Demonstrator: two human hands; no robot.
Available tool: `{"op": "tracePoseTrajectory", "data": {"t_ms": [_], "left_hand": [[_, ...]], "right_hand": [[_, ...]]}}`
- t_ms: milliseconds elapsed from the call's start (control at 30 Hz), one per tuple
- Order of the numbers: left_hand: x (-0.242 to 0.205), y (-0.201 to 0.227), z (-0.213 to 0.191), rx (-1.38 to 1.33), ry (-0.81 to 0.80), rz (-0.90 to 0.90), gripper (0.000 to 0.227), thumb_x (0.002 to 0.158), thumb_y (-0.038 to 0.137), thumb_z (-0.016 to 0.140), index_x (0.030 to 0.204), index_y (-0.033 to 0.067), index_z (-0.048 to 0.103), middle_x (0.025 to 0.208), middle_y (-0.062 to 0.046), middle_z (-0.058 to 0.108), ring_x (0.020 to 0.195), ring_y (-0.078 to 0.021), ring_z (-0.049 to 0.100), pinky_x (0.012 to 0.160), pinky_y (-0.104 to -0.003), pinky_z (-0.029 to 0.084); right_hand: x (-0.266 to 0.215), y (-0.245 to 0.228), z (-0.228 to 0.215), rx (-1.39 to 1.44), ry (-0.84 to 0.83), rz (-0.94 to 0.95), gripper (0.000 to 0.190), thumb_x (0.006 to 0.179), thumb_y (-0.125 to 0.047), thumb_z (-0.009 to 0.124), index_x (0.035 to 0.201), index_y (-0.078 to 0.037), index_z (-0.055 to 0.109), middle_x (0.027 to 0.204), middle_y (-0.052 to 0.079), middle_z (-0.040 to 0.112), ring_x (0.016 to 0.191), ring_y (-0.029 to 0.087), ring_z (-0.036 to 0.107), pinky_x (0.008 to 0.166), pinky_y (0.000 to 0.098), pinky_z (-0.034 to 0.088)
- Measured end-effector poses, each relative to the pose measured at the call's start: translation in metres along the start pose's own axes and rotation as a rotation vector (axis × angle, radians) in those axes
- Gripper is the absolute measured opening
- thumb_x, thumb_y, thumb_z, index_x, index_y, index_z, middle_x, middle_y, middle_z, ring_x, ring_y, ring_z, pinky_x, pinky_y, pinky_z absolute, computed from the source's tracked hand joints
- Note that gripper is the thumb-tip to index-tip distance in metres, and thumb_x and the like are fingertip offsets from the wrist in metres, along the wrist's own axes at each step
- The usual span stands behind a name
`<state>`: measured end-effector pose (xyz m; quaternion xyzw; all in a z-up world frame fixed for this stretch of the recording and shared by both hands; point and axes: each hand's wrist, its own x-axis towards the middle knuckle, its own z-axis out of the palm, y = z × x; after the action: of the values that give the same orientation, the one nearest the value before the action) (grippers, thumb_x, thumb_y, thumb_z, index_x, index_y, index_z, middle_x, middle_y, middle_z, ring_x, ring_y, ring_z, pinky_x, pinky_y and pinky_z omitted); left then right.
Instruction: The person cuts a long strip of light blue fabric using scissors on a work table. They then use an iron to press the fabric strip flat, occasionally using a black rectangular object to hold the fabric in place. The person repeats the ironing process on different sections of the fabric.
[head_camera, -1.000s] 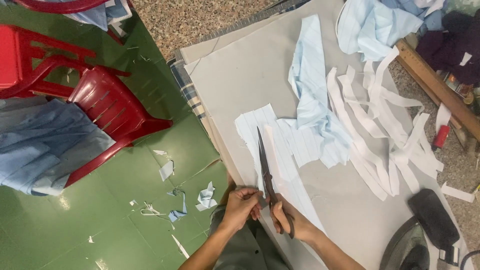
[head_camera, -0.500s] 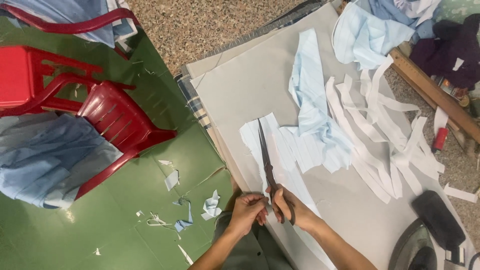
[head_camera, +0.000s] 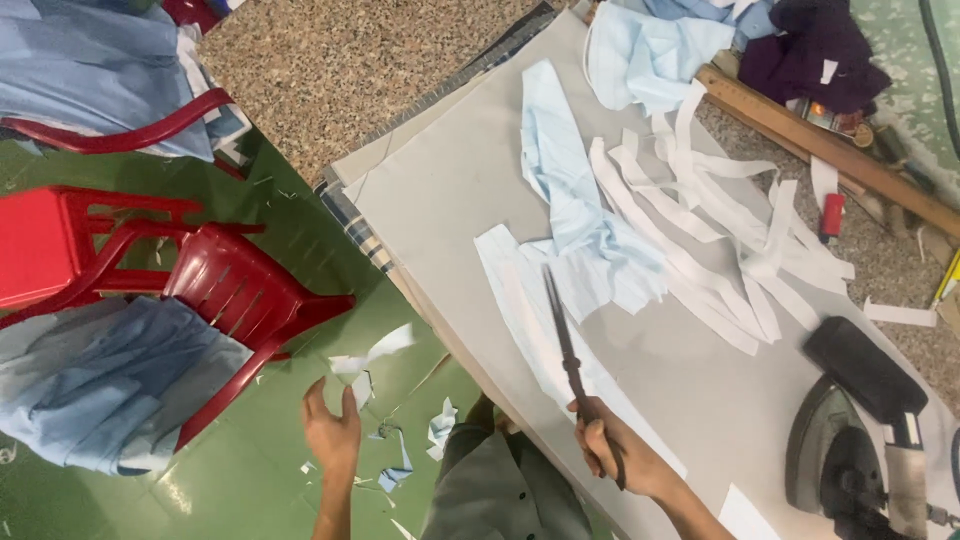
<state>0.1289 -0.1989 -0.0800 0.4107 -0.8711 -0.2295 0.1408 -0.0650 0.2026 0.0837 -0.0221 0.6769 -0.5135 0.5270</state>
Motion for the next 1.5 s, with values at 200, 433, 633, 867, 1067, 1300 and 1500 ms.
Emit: {"op": "tracePoseTrajectory", "data": {"t_ms": [200, 433, 633, 867, 1067, 1300, 1500], "left_hand": [[-0.025, 0.083, -0.002, -0.071, -0.049, 0.457, 0.054, 0.098, 0.02, 0.066, 0.142, -0.0047, 0.047, 0.15, -0.028, 0.048, 0.139, -0.0417, 0.048, 0.117, -0.056, 0.043], [0.004, 0.196, 0.015, -0.015, -0.258, 0.956, 0.062, 0.105, 0.036, 0.055, 0.149, -0.006, 0.044, 0.159, -0.022, 0.041, 0.15, -0.0376, 0.039, 0.125, -0.056, 0.032], [0.076, 0.228, 0.051, 0.142, -0.498, 1.319, 0.07, 0.108, 0.046, 0.04, 0.16, 0.0009, 0.028, 0.167, -0.018, 0.03, 0.157, -0.0338, 0.025, 0.129, -0.055, 0.017], [0.12, 0.219, 0.08, 0.125, -0.538, 1.459, 0.075, 0.106, 0.05, 0.036, 0.161, 0.0014, 0.026, 0.169, -0.018, 0.026, 0.157, -0.0359, 0.023, 0.128, -0.057, 0.017], [0.118, 0.218, 0.08, 0.088, -0.534, 1.44, 0.074, 0.105, 0.047, 0.042, 0.159, -0.0014, 0.032, 0.166, -0.022, 0.032, 0.155, -0.0404, 0.028, 0.127, -0.059, 0.018], [0.114, 0.222, 0.076, 0.101, -0.543, 1.407, 0.074, 0.105, 0.045, 0.041, 0.16, -0.0027, 0.031, 0.166, -0.022, 0.032, 0.156, -0.039, 0.025, 0.127, -0.058, 0.015], [0.112, 0.224, 0.074, 0.087, -0.516, 1.424, 0.074, 0.105, 0.045, 0.042, 0.16, -0.0033, 0.031, 0.165, -0.024, 0.034, 0.156, -0.0378, 0.027, 0.127, -0.057, 0.017]], "right_hand": [[-0.047, 0.064, -0.007, 0.065, 0.164, -0.003, 0.076, 0.09, -0.065, 0.026, 0.129, -0.006, 0.053, 0.077, 0.003, 0.049, 0.051, 0.015, 0.05, 0.054, 0.0299, 0.053], [-0.08, 0.106, 0.028, 0.203, 0.251, -0.024, 0.064, 0.094, -0.058, 0.036, 0.129, -0.006, 0.054, 0.072, 0.0, 0.045, 0.05, 0.013, 0.046, 0.046, 0.0284, 0.047], [-0.094, 0.115, 0.099, 0.16, 0.397, 0.073, 0.067, 0.09, -0.063, 0.036, 0.131, -0.013, 0.056, 0.069, -0.004, 0.056, 0.057, 0.011, 0.056, 0.054, 0.0284, 0.052], [-0.063, 0.101, 0.222, 0.458, 0.5, 0.048, 0.076, 0.088, -0.067, 0.039, 0.138, -0.012, 0.055, 0.078, 0.001, 0.055, 0.063, 0.013, 0.05, 0.06, 0.0316, 0.046], [-0.054, 0.12, 0.304, 0.751, 0.715, -0.003, 0.069, 0.092, -0.059, 0.041, 0.129, -0.003, 0.059, 0.059, 0.004, 0.053, 0.045, 0.015, 0.046, 0.046, 0.0324, 0.047], [-0.087, 0.133, 0.293, 0.754, 0.837, 0.135, 0.07, 0.092, -0.058, 0.037, 0.125, -0.001, 0.059, 0.053, 0.004, 0.052, 0.047, 0.015, 0.051, 0.049, 0.0321, 0.053], [-0.107, 0.128, 0.263, 0.819, 0.872, 0.162, 0.06, 0.096, -0.052, 0.039, 0.117, -0.001, 0.063, 0.05, 0.007, 0.052, 0.05, 0.018, 0.047, 0.057, 0.035, 0.05]]}}
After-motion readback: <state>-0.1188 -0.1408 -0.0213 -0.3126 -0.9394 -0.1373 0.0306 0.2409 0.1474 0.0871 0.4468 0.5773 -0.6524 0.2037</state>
